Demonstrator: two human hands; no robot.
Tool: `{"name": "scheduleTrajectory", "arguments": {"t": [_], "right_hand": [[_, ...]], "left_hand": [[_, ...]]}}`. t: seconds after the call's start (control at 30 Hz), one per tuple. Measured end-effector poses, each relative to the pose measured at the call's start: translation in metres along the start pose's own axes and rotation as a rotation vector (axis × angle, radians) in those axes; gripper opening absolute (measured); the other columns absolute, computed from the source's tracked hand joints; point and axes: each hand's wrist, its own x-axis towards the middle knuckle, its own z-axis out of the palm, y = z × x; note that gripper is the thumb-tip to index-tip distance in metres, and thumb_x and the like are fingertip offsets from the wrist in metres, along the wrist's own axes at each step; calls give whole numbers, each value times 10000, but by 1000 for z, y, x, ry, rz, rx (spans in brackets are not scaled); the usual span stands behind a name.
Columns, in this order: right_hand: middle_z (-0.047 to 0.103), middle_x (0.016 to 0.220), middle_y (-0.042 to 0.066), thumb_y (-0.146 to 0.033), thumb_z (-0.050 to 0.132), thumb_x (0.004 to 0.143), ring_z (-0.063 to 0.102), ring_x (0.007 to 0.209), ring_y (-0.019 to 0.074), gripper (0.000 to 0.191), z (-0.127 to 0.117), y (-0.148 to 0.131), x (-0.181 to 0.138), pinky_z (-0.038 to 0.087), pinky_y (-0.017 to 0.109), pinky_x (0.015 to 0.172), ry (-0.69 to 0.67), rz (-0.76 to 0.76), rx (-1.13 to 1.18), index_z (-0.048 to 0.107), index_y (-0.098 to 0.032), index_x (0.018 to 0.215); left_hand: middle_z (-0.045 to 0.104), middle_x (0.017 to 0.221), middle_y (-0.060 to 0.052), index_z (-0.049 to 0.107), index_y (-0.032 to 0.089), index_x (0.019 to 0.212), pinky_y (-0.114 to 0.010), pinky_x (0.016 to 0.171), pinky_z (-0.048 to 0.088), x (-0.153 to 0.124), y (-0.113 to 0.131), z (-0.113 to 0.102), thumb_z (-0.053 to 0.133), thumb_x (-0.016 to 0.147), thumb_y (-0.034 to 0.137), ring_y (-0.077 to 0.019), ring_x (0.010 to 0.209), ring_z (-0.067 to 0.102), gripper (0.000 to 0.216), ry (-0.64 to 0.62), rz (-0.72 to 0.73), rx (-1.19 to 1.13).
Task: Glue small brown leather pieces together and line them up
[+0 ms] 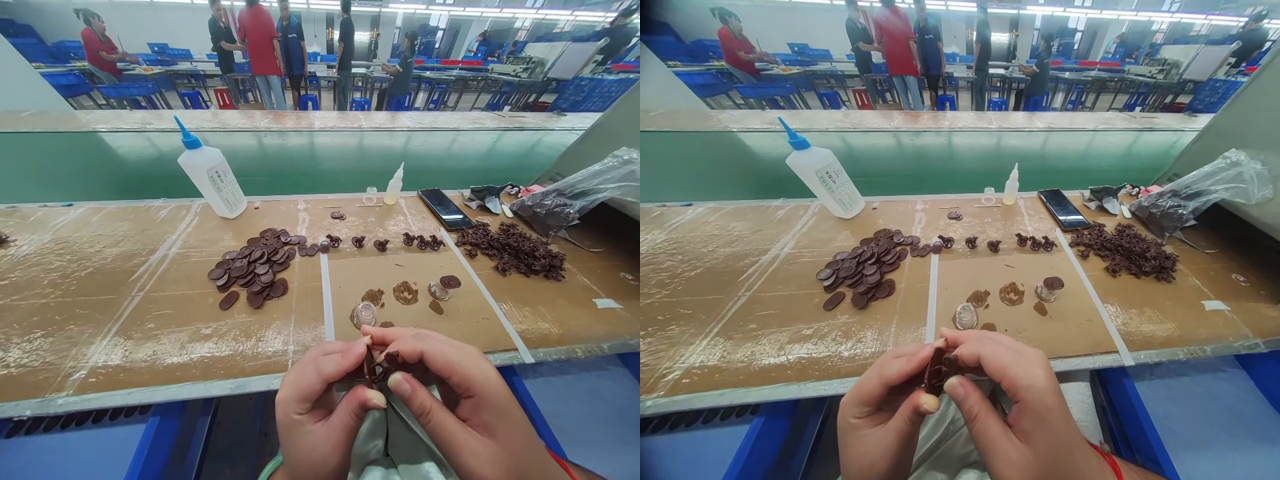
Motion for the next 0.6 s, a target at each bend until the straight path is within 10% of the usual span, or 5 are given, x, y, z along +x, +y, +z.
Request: {"name": "scheduleTrajectory", "arguments": {"t": [0.6], "right_hand": [[738,1326,-13,-159,707,918,735,1172,197,288,2,-2,10,578,179,994,-64,-196,5,748,-339,1139]], "left_hand": [[791,767,-8,825,255,898,-212,603,601,12,10,-5,889,748,476,-149,640,745,275,98,168,36]]}}
